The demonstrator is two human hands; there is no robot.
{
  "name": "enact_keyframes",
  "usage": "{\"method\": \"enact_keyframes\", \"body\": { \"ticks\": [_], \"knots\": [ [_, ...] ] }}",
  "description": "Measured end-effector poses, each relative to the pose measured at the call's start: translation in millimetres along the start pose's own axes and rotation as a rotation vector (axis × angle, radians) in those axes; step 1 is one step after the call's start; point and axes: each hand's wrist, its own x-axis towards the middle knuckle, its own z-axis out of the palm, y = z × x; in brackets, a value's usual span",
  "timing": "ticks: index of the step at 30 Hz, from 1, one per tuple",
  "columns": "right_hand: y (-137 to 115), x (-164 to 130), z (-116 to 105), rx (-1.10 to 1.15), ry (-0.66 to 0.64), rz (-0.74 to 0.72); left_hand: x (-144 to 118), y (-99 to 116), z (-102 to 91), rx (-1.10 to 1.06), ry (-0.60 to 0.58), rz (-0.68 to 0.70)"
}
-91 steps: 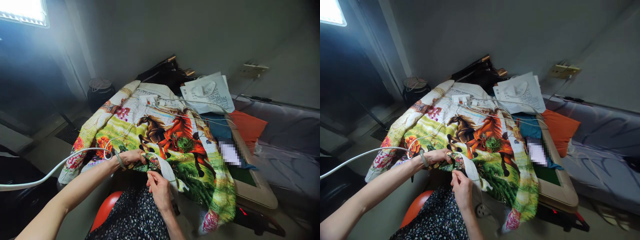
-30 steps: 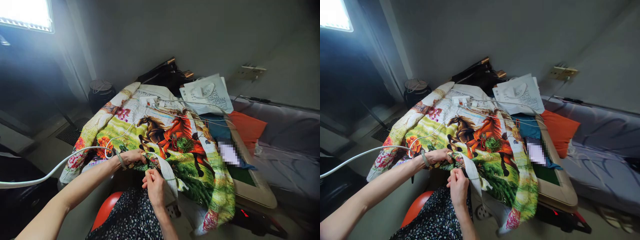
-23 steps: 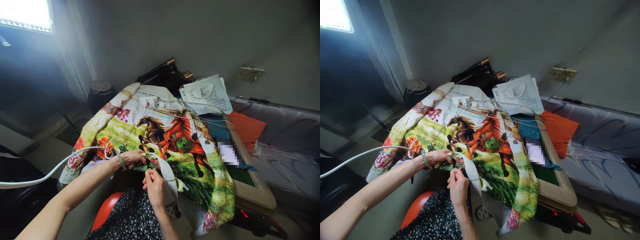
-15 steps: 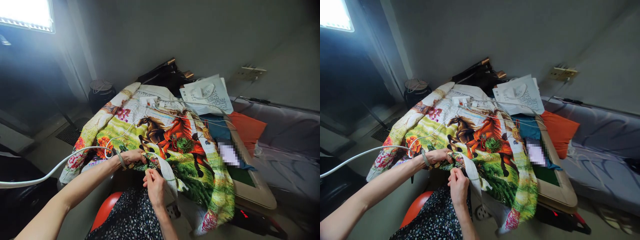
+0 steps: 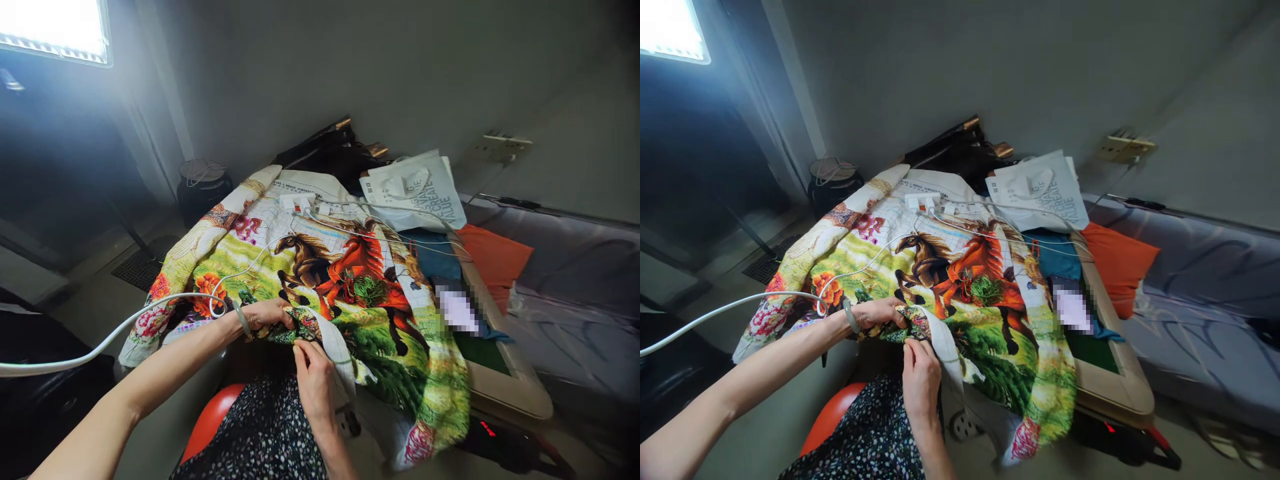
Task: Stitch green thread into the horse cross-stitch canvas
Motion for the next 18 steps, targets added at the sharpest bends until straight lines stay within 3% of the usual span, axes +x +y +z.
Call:
{"method": "enact_keyframes", "body": {
  "ticks": [6,12,15,18],
  "knots": [
    [-6,4,8,-0.109,0.095,-0.116,4,-5,-1.8,-0.009,-0.023,0.04],
    [-16,4,8,-0.553,0.095,-0.308,6,-6,-3.3,0.046,-0.001,0.065],
    [-28,15,7,-0.457,0.055,-0.374,6,-4,-2.3,0.074,0.013,0.043],
    [-61,44,-14,-0.112,-0.068,-0.314,6,-2,-1.5,0.122,0.024,0.063]
  ]
}}
